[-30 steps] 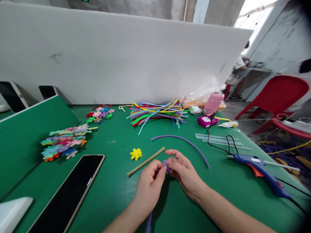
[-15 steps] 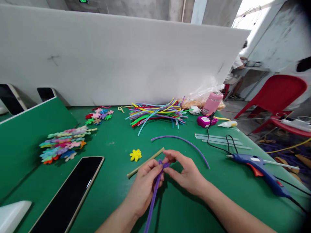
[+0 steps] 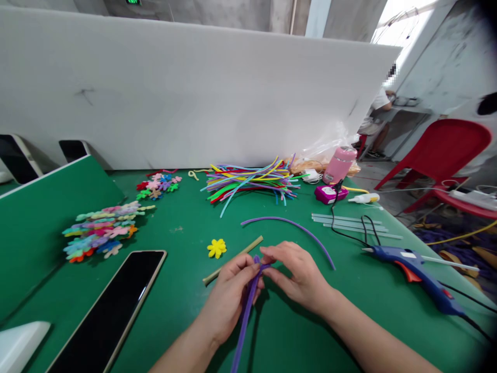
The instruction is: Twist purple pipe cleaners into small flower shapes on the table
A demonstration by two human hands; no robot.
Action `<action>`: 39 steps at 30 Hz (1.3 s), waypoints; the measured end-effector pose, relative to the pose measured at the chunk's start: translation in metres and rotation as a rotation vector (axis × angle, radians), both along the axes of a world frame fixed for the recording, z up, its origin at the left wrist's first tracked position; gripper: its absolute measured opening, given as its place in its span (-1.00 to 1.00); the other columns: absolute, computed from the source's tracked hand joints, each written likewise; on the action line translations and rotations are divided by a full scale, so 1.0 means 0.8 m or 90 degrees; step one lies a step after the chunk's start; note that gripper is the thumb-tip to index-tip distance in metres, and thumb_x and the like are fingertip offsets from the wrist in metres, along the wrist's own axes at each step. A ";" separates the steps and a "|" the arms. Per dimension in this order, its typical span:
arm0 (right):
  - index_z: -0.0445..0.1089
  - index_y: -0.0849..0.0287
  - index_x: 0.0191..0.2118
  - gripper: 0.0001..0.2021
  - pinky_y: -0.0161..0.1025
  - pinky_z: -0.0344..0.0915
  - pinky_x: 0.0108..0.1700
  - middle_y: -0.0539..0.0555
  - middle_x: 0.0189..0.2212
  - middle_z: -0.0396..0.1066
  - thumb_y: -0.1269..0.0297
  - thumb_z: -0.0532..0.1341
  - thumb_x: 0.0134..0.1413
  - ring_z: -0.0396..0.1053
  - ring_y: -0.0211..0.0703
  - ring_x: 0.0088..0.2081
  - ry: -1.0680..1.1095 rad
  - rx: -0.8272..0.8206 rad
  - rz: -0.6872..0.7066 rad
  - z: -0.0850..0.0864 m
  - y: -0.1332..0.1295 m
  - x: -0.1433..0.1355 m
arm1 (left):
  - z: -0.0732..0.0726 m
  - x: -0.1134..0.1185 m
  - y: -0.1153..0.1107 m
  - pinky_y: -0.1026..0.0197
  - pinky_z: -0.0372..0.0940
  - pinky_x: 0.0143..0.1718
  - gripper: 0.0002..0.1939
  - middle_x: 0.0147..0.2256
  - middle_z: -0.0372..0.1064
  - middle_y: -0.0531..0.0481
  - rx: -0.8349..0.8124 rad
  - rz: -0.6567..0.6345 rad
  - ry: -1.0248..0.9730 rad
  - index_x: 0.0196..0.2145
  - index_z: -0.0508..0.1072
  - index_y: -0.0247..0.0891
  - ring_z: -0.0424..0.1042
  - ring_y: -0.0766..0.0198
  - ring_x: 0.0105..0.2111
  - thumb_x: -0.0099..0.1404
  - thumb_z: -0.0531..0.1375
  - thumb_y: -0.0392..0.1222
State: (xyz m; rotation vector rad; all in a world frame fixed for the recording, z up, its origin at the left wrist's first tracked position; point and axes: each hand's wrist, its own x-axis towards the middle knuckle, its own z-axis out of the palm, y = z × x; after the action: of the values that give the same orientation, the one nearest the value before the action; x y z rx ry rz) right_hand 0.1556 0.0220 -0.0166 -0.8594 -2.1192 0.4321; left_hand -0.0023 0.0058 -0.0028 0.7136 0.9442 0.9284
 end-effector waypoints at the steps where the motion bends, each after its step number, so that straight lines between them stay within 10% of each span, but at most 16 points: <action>1: 0.21 0.07 0.02 -0.67 -0.14 0.22 -0.27 0.11 -0.33 0.46 0.33 0.12 0.11 0.34 -0.09 -0.30 -0.009 0.004 -0.001 0.000 0.000 0.000 | 0.000 0.000 0.000 0.37 -0.03 -0.65 -0.80 -0.67 0.25 0.12 0.001 -0.001 0.004 -0.58 0.24 -0.26 0.13 0.44 -0.68 0.10 0.18 -0.18; 16: 0.22 0.08 -0.05 -0.70 -0.16 0.22 -0.27 0.08 -0.36 0.40 0.42 0.09 0.06 0.30 -0.13 -0.34 0.032 -0.042 -0.007 0.007 -0.007 -0.005 | 0.005 -0.003 0.000 0.36 -0.02 -0.56 -0.79 -0.61 0.05 0.16 0.173 -0.026 0.190 -0.59 0.29 -0.26 0.00 0.40 -0.59 0.15 0.15 -0.16; 30: 0.18 0.16 -0.09 -0.54 -0.44 -0.03 -0.58 -0.15 -0.62 0.24 0.51 0.09 -0.25 0.09 -0.41 -0.63 0.480 -0.878 0.134 0.008 -0.003 -0.007 | -0.005 -0.012 -0.007 0.20 0.02 -0.43 -0.78 -0.49 0.27 -0.04 0.830 -0.221 0.722 -0.40 0.36 -0.27 0.15 0.24 -0.48 0.23 -0.05 -0.42; 34: 0.17 0.17 -0.04 -0.54 -0.41 0.03 -0.54 -0.13 -0.60 0.22 0.50 0.07 -0.19 0.12 -0.38 -0.59 0.440 -0.757 0.093 0.007 -0.006 -0.011 | -0.006 -0.009 -0.007 0.19 0.01 -0.42 -0.78 -0.50 0.24 -0.03 0.749 -0.178 0.694 -0.45 0.33 -0.27 0.14 0.24 -0.48 0.24 -0.05 -0.38; 39: 0.11 0.11 0.05 -0.55 -0.30 0.19 -0.33 -0.03 -0.42 0.27 0.48 0.07 -0.01 0.23 -0.28 -0.40 0.233 -0.338 0.008 0.005 -0.012 -0.014 | 0.001 -0.002 -0.005 0.29 -0.04 -0.54 -0.78 -0.59 0.02 0.14 0.296 -0.081 0.332 -0.56 0.18 -0.23 0.02 0.36 -0.58 0.24 0.02 -0.21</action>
State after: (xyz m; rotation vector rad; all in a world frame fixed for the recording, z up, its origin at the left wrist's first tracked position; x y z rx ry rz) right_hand 0.1443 0.0126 -0.0129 -0.9683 -1.6906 1.1025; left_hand -0.0040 0.0022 -0.0019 1.4435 1.1285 0.8714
